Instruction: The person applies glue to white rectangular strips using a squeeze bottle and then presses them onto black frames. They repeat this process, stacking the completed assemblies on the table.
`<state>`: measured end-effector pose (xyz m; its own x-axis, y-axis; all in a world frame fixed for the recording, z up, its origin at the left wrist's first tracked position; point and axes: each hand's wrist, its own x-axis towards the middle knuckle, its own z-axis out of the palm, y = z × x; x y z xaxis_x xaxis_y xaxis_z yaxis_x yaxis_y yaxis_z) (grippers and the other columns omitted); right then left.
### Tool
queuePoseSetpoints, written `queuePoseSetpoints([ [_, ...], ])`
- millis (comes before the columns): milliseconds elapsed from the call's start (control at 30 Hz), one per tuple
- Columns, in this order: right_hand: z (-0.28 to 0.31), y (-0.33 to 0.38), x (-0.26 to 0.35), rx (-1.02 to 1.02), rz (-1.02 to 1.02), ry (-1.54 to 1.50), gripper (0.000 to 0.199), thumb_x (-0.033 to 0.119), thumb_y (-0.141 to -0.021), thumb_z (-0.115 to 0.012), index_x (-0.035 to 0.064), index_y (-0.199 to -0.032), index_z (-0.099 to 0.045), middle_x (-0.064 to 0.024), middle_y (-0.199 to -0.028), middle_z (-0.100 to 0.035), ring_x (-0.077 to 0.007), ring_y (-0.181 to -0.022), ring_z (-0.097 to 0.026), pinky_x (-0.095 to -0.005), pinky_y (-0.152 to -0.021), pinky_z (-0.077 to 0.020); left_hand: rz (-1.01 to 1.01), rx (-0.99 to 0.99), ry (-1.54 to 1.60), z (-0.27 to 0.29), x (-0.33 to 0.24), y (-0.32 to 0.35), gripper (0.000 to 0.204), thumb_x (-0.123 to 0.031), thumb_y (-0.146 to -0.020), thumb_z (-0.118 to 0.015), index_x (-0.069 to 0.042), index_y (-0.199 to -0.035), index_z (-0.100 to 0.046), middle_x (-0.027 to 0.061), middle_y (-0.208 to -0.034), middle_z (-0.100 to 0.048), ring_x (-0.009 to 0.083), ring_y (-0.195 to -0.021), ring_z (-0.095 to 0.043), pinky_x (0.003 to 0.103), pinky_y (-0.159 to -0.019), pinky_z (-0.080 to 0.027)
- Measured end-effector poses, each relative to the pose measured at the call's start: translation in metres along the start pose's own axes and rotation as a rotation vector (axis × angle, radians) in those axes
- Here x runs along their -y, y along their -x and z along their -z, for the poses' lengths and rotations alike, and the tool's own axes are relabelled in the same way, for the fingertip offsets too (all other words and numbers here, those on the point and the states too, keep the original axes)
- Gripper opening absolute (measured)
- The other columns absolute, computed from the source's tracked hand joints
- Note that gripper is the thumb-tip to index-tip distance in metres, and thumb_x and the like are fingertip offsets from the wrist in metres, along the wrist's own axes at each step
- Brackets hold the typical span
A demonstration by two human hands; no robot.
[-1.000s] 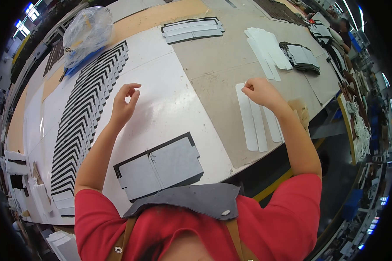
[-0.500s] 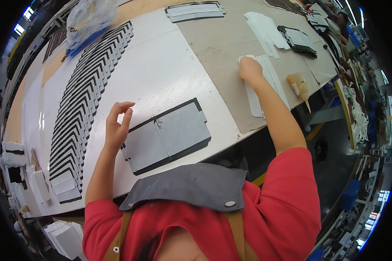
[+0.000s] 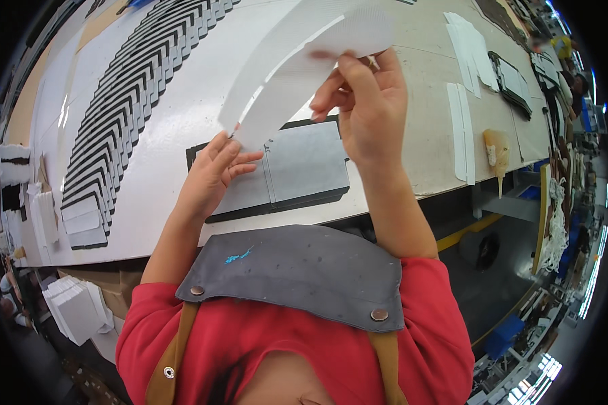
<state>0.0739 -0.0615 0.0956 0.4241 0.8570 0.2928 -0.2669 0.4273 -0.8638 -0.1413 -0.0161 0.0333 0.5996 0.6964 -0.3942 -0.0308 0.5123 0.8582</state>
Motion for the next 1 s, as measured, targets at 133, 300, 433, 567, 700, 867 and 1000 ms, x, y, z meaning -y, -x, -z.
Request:
queuePoseSetpoints([
  [133, -0.005, 0.017, -0.018, -0.028, -0.094, -0.104, 0.020, 0.007, -0.091, -0.042, -0.0016, -0.110, -0.044, -0.0204, -0.093, -0.063, -0.0204, -0.057, -0.063, -0.0311, -0.049, -0.0542, 0.039, -0.119, 0.247, 0.001, -0.004, 0.011, 0.036, -0.023, -0.094, -0.053, 0.004, -0.117, -0.047, 0.0086, -0.100, -0.056, 0.0136, -0.086, -0.061, 0.020, -0.068, -0.049],
  [300, 0.007, 0.030, -0.021, -0.051, -0.191, -0.143, 0.021, 0.007, -0.091, -0.044, 0.0002, -0.112, -0.042, -0.0174, -0.093, -0.062, -0.0189, -0.062, -0.062, -0.0341, -0.057, -0.0540, -0.184, -0.282, 0.111, 0.019, 0.013, 0.023, 0.017, -0.011, -0.090, -0.059, 0.000, -0.100, -0.051, 0.0059, -0.084, -0.056, 0.0108, -0.073, -0.056, 0.024, -0.068, -0.047],
  [433, 0.030, 0.047, -0.024, -0.192, -0.294, 0.074, 0.027, 0.004, -0.090, -0.049, 0.0004, -0.115, -0.038, -0.0105, -0.090, -0.055, -0.0163, -0.063, -0.059, -0.0333, -0.060, -0.0531, -0.294, -0.418, -0.124, 0.028, 0.015, 0.039, 0.012, -0.004, -0.087, -0.059, -0.001, -0.096, -0.052, 0.0042, -0.082, -0.054, 0.0087, -0.072, -0.054, 0.024, -0.066, -0.047],
  [567, 0.045, 0.074, -0.025, -0.175, -0.457, 0.348, 0.039, -0.003, -0.087, -0.054, 0.0001, -0.119, -0.033, -0.0071, -0.087, -0.049, -0.0118, -0.065, -0.058, -0.0295, -0.060, -0.0523, -0.198, -0.423, -0.206, 0.039, 0.030, 0.058, 0.016, 0.000, -0.086, -0.059, -0.003, -0.093, -0.044, 0.0027, -0.083, -0.050, 0.0071, -0.070, -0.051, 0.021, -0.060, -0.044],
  [700, 0.056, 0.093, -0.030, -0.064, -0.495, 0.558, 0.045, -0.005, -0.086, -0.056, 0.0023, -0.123, -0.032, -0.0034, -0.080, -0.048, -0.0054, -0.062, -0.049, -0.0190, -0.057, -0.0425, -0.184, -0.497, -0.386, 0.028, 0.043, 0.067, 0.021, 0.003, -0.085, -0.058, -0.004, -0.093, -0.040, 0.0034, -0.083, -0.049, 0.0054, -0.067, -0.049, 0.019, -0.057, -0.042],
  [867, 0.061, 0.091, -0.031, 0.034, -0.529, 0.703, 0.035, -0.003, -0.085, -0.058, 0.0035, -0.118, -0.047, 0.0022, -0.075, -0.043, -0.0024, -0.062, -0.039, -0.0154, -0.056, -0.0341, -0.198, -0.456, -0.619, 0.024, 0.036, 0.062, 0.029, 0.004, -0.082, -0.058, -0.003, -0.109, -0.049, 0.0021, -0.077, -0.049, 0.0051, -0.059, -0.047, 0.020, -0.052, -0.040],
  [1000, 0.058, 0.088, -0.029, 0.034, -0.554, 0.725, 0.029, -0.003, -0.085, -0.058, 0.0025, -0.113, -0.055, 0.0036, -0.074, -0.042, -0.0023, -0.062, -0.038, -0.0153, -0.056, -0.0332, -0.216, -0.434, -0.804, 0.027, 0.032, 0.058, 0.033, 0.004, -0.080, -0.059, -0.006, -0.112, -0.057, 0.0027, -0.075, -0.048, 0.0067, -0.054, -0.045, 0.021, -0.050, -0.039],
])
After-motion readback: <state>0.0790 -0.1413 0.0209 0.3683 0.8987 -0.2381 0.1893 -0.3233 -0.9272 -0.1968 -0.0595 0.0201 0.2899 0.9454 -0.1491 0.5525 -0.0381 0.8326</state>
